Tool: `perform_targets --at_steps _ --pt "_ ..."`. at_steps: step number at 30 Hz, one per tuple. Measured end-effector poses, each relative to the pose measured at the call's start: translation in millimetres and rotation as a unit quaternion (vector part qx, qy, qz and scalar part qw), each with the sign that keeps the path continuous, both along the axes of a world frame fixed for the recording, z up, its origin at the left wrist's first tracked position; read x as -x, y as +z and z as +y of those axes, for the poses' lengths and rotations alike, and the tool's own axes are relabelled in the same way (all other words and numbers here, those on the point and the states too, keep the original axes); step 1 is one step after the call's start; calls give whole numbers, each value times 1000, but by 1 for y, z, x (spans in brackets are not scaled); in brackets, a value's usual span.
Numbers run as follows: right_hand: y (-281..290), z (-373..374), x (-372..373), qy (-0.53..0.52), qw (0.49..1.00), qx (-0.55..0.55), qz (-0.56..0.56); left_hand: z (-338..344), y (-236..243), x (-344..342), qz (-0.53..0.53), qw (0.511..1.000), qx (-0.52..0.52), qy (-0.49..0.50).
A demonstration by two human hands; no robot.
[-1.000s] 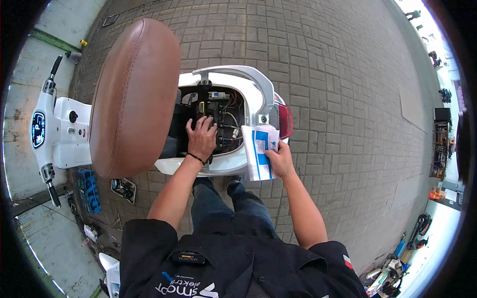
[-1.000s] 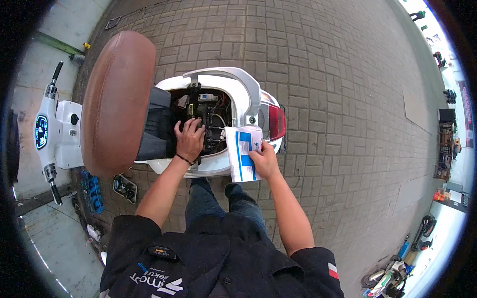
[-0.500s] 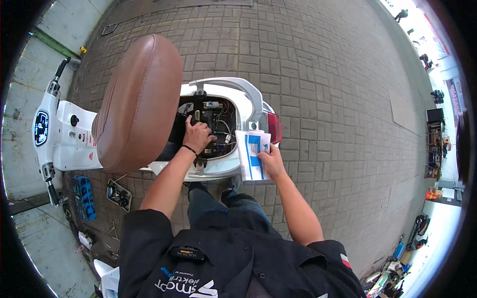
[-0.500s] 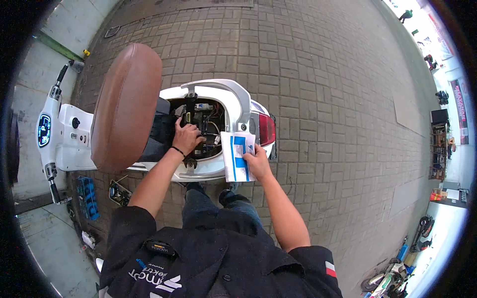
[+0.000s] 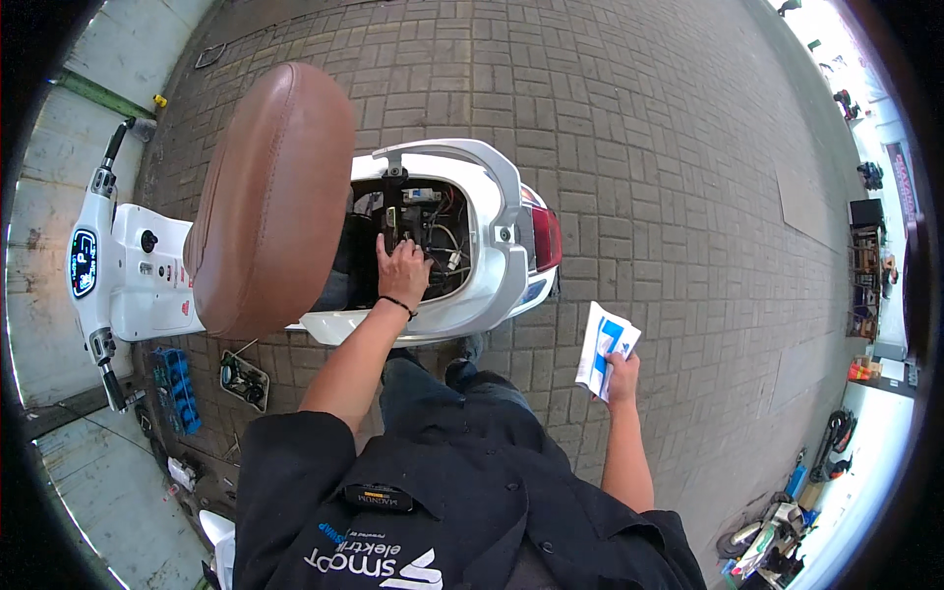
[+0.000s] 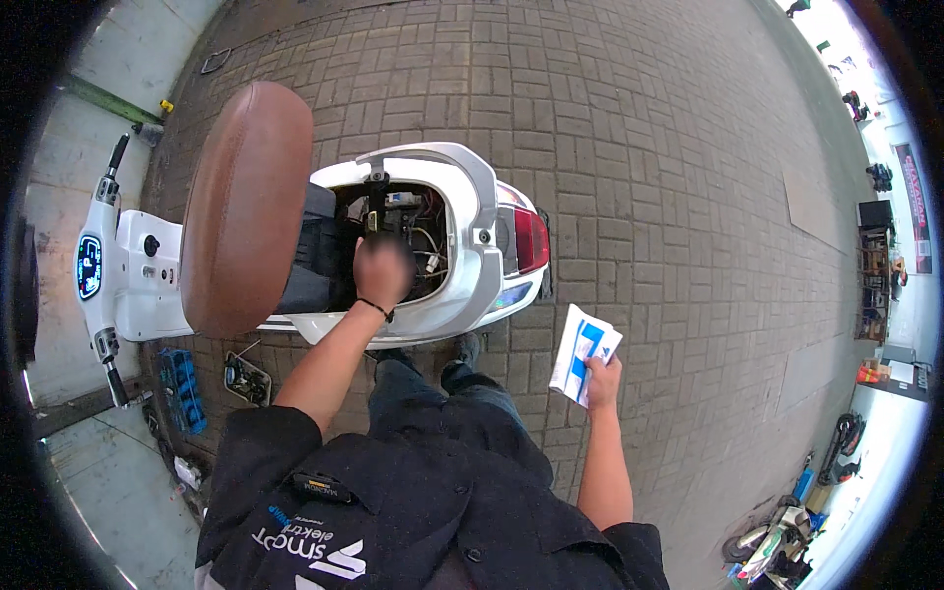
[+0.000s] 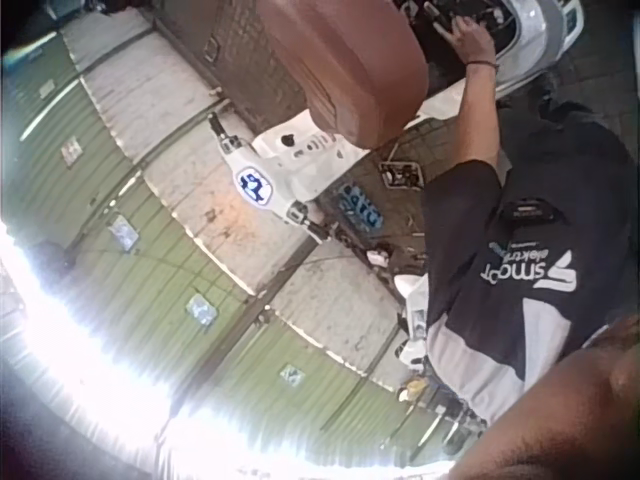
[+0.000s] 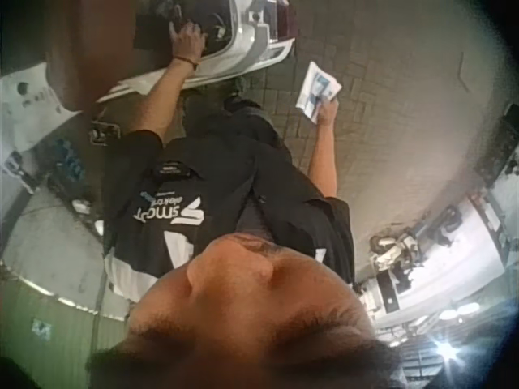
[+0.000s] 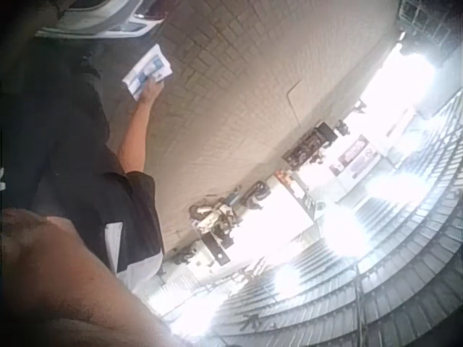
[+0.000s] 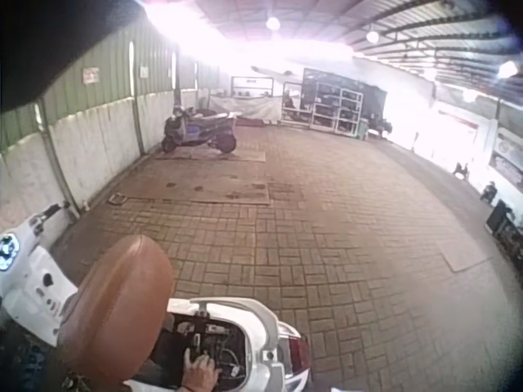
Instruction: The person fills out a checklist on a paper form while leaning on a scooter seat and then handles wires inside the battery compartment of an electric scooter.
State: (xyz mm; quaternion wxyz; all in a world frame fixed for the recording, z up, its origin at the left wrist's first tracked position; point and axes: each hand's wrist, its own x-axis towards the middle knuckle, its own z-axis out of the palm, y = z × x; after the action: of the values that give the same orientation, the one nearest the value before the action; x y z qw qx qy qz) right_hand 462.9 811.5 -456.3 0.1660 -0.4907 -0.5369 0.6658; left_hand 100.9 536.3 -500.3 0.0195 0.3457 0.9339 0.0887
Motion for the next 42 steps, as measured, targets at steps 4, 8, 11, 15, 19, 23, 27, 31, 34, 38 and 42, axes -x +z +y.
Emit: perform_targets --at_steps 4,8,11,15,19,23,27,31,34,38,42 --pt "-8 -3 -25 -38 999 -13 -2 -9 -15 -11 29 997 63 -19" --pt "-17 -12 -4 -39 998 52 1 -6 1 -11 19 994 105 -15" --pt "-21 -15 19 11 1000 -18 9 13 19 -9 -21 995 101 1" --pt "9 -31 45 55 998 -6 14 14 20 14 -65 979 140 -133" --pt "8 -38 26 52 999 -5 16 -5 17 19 39 950 133 -281" --pt "-3 -42 -6 19 999 25 -26 3 18 41 -14 975 41 -218" --pt "-14 -48 -30 13 999 -14 -38 8 25 54 -98 963 97 -232" --pt "-25 -55 -40 25 997 -36 -59 19 31 58 -29 921 239 -306" --pt "-31 -61 -45 29 996 -41 -77 30 39 60 18 884 284 -372" --pt "-30 -67 -39 36 996 -37 -74 33 37 56 50 865 310 -391" --pt "-23 -64 -31 47 993 -57 -88 30 37 54 33 872 289 -394"
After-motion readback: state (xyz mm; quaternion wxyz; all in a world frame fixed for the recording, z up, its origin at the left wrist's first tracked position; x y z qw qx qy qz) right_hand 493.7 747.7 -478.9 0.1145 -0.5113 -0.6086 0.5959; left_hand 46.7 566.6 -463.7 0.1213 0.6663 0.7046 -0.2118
